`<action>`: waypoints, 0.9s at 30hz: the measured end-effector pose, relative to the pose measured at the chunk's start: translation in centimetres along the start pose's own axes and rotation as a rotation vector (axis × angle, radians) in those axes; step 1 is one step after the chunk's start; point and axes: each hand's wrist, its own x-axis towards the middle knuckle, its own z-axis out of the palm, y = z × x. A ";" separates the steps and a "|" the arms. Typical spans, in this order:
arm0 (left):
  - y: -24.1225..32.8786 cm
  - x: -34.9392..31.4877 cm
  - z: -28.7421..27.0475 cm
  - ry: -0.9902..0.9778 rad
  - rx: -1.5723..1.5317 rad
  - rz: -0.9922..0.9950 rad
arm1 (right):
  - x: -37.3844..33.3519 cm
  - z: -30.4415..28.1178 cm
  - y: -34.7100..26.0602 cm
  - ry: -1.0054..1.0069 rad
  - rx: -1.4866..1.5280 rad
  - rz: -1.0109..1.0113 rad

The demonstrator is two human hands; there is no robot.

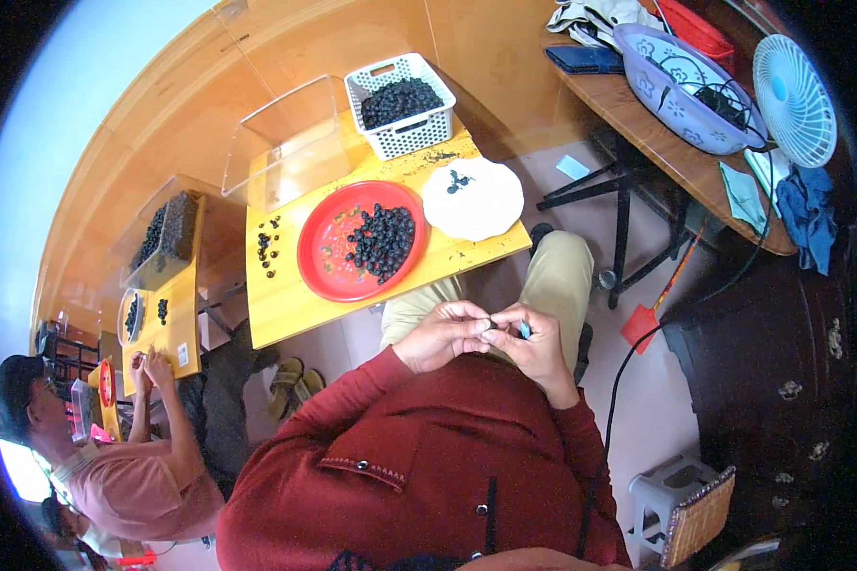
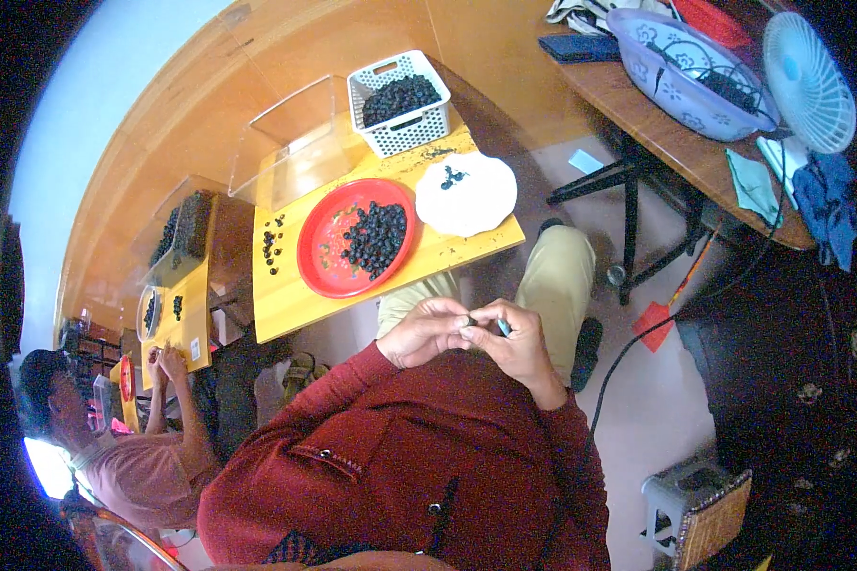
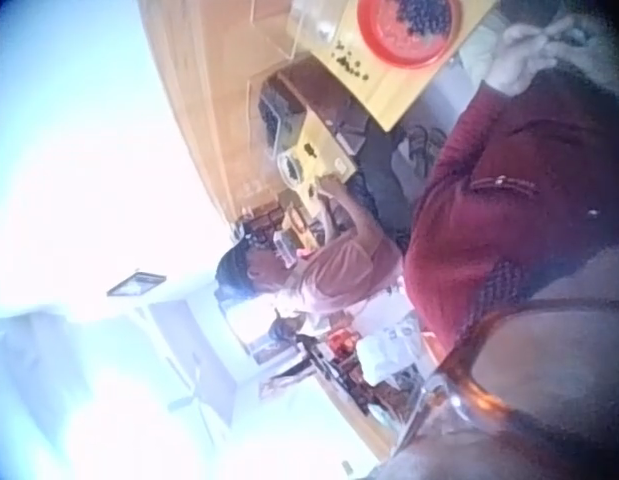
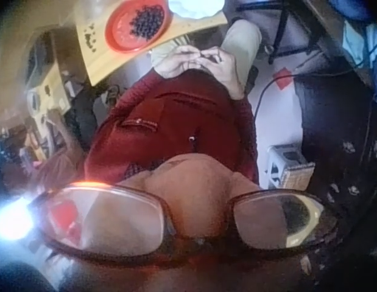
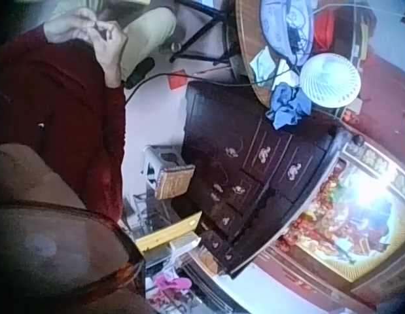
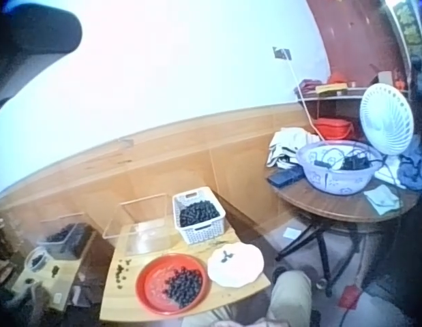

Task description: The recorder is sorting through berries, removing stems and bad berries, and placing the clean berries onto a plate.

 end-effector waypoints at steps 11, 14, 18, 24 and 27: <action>-0.4 0.2 0.7 0.062 0.031 -0.006 | -0.8 -0.6 1.3 0.004 0.117 0.130; -0.3 0.4 0.8 0.062 0.047 -0.014 | -0.9 -0.8 1.5 0.004 0.139 0.127; -0.4 0.8 0.7 0.049 0.048 -0.021 | -1.0 -1.1 1.6 0.003 0.157 0.133; -0.4 1.2 0.5 0.012 0.048 -0.006 | -0.7 -1.5 0.9 -0.010 0.245 0.147; -0.4 1.3 0.1 -0.004 0.056 0.006 | -0.3 -1.5 0.2 -0.006 0.360 0.187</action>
